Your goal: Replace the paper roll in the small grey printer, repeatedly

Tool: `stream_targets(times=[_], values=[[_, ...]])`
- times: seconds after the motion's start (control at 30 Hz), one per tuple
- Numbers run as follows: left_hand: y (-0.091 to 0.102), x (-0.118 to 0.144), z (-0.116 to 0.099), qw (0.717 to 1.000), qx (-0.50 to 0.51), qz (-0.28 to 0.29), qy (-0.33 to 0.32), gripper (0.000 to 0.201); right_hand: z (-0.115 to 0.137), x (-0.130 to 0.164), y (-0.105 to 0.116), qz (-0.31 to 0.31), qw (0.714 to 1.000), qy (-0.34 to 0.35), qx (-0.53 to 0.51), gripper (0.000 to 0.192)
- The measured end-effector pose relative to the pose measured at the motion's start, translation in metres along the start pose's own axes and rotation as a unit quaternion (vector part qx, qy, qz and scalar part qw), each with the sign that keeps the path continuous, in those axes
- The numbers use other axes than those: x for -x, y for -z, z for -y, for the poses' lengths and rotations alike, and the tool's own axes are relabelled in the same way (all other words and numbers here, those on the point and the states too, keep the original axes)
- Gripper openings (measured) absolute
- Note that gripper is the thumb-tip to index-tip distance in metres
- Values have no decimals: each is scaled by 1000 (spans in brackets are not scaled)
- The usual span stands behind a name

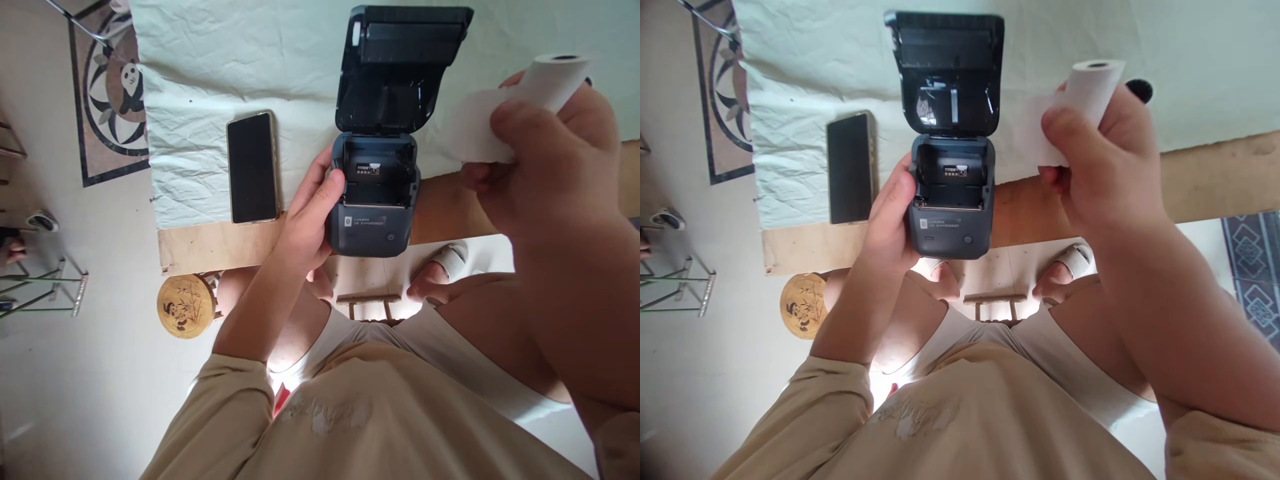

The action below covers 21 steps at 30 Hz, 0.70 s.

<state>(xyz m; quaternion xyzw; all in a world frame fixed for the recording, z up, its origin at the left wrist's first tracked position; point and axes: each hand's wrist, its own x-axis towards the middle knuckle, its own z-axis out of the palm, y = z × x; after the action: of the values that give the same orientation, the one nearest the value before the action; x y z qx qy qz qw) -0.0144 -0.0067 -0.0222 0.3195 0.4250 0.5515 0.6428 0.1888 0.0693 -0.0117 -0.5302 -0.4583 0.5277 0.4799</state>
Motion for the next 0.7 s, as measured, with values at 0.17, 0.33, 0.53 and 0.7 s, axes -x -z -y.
stream_targets(times=[0.17, 0.33, 0.53, 0.7], values=[[-1, 2, 0, 1000, 8, 3, 6, 27, -2, 13, 5, 49, 945, 177, 272, 22], [-1, 3, -1, 1000, 0, 16, 8, 27, 0, 13, 7, 40, 897, 200, 393, 41], [0, 2, 1, 998, 9, 65, -16, 32, -14, 4, 6, 41, 869, 163, 465, 43], [-2, 4, 0, 999, 6, 42, -1, 33, -7, 11, 9, 42, 871, 245, 423, 46]])
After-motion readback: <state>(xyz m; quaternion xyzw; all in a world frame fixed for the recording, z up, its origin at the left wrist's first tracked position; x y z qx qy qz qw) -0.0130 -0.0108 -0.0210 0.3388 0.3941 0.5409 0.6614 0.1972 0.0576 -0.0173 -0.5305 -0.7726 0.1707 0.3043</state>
